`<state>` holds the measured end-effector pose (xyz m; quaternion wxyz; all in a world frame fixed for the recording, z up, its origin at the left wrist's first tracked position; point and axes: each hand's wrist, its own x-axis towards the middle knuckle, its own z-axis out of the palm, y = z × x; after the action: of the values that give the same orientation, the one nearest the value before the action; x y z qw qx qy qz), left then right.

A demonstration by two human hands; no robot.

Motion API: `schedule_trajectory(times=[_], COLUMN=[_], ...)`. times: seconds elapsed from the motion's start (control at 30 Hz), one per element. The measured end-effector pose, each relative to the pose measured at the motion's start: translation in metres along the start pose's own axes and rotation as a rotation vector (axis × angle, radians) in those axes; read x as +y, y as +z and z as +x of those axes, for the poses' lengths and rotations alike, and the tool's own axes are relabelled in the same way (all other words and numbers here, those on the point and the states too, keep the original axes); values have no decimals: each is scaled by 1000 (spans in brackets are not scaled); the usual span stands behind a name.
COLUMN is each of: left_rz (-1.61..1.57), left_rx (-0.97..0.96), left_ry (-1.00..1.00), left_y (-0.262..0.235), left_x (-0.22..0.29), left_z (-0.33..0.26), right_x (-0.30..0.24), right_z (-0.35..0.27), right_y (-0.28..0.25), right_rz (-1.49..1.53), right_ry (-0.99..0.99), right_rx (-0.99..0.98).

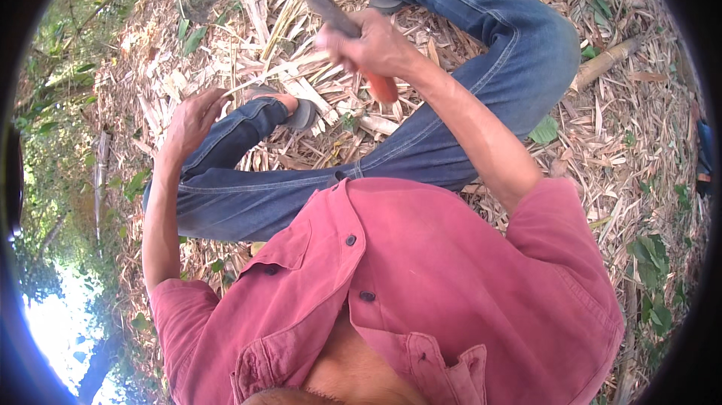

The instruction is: The person sits on the forest floor and uses a large machete to repeatedly shave and sharpen thin wooden sticks. They hold the sticks in one hand and draw the blade along them to create fine shavings, occasionally adjusting their grip or the stick's position.

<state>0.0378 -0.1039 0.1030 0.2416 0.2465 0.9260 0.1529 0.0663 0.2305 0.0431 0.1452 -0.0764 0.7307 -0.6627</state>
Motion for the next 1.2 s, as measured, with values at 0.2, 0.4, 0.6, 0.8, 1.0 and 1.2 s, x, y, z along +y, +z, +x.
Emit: schedule_trajectory(times=[0.2, 0.4, 0.6, 0.8, 1.0, 1.2], left_rz=[-575, -1221, -1397, -1478, -1467, -594], left_rx=[149, 106, 130, 163, 53, 198], left_ry=[-337, -551, -505, -533, -625, -398], left_y=[16, 42, 49, 45, 35, -36], left_x=[14, 67, 92, 104, 122, 86], left_z=[-5, 0, -12, -22, -60, -89], right_x=[-2, 11, 15, 12, 19, 36], right_z=[-2, -10, -10, -6, 10, 20], right_y=[1, 53, 53, 49, 20, -15], right_rz=[-679, -804, -817, -846, -882, -751], right_ry=[51, -370, -357, -420, -16, 277], right_rx=[243, 146, 138, 153, 200, 299])
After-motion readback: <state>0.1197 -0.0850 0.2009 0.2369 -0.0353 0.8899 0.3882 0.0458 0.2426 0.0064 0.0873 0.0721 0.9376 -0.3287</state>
